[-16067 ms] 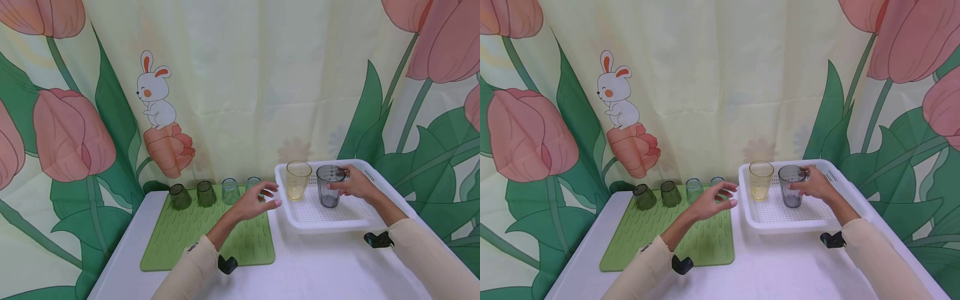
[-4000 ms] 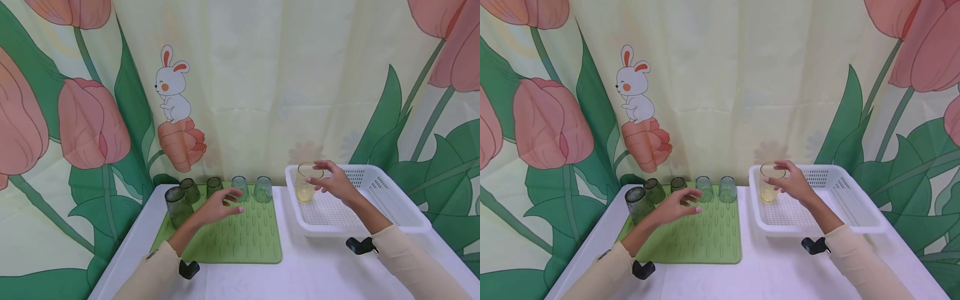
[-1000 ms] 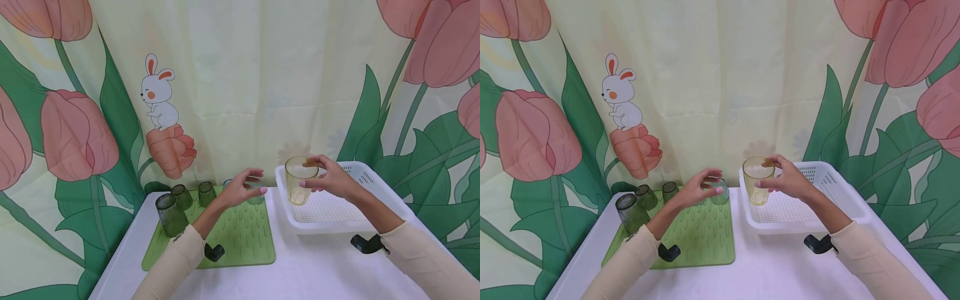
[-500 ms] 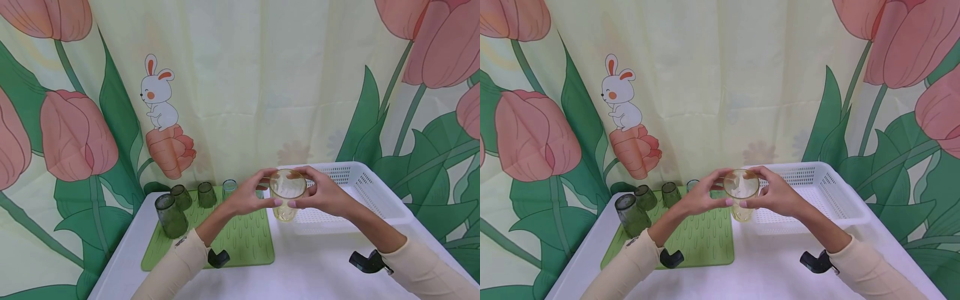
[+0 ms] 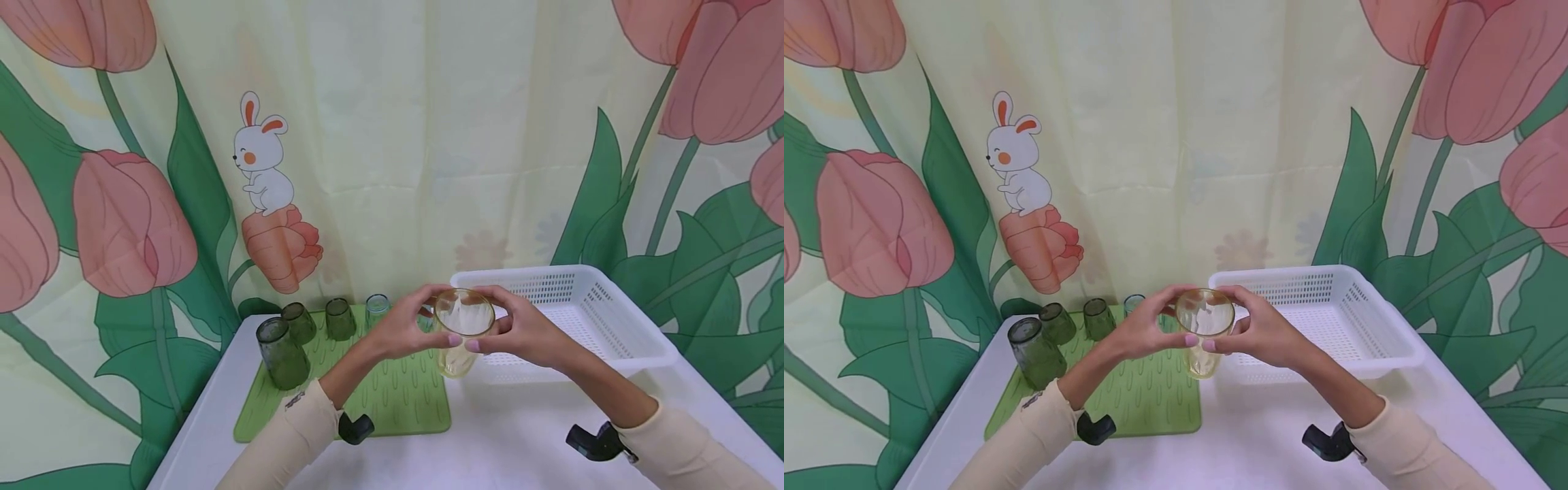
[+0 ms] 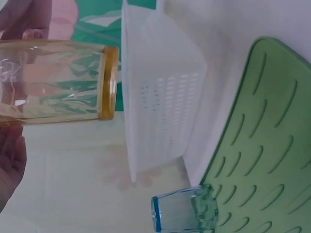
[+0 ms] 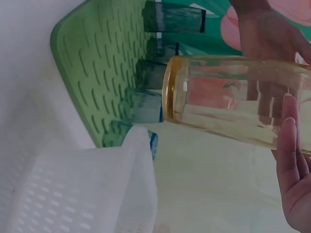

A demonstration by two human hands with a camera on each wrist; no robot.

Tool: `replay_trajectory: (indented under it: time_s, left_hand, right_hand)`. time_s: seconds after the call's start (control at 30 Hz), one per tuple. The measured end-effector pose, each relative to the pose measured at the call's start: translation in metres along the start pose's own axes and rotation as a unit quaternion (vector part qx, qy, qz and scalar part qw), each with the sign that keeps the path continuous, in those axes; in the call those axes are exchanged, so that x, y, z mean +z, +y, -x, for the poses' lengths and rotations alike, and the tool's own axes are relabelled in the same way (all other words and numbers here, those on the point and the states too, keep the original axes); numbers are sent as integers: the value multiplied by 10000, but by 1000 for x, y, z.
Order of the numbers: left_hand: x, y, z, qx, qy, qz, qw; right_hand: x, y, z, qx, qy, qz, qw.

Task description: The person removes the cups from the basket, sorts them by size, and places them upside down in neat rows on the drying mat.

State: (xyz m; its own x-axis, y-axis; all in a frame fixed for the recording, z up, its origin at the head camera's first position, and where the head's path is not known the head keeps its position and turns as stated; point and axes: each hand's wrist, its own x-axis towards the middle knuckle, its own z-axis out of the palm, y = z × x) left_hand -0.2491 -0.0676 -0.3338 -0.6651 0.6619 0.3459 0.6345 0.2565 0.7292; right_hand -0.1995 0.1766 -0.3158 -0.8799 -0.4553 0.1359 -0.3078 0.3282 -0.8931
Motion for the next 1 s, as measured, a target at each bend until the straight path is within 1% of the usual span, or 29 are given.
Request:
replay_trajectory:
  time_s: [0.13, 0.27, 0.37, 0.47, 0.53, 0.6, 0.7, 0.83, 1.0]
  left_hand:
    - [0, -1, 4, 49, 183, -1, 9998]
    - [-2, 0, 7, 121, 294, 35, 9995]
    - [-5, 4, 9, 194, 367, 61, 9991]
    - [-8, 9, 9, 269, 446, 67, 9986]
    - [-10, 12, 9, 315, 489, 50, 9983]
    - [-11, 15, 10, 354, 516, 32, 9980]
    - [-12, 18, 12, 360, 544, 38, 9979]
    - [-11, 19, 15, 297, 546, 36, 9981]
    - [-14, 15, 21, 240, 520, 233, 9981]
  right_hand:
    - [7, 6, 1, -179, 11, -254, 9995]
    - [17, 15, 2, -308, -99, -597, 9977]
    - [29, 26, 3, -191, -230, -865, 9958]
    - [42, 39, 5, 78, -333, -1030, 9941]
    - [50, 47, 5, 187, -417, -1133, 9925]
    - [59, 54, 5, 231, -511, -1266, 9904]
    - [70, 63, 4, 128, -592, -1498, 9869]
    - [78, 69, 2, -73, -543, -1558, 9863]
    - [77, 73, 3, -127, -497, -1548, 9866]
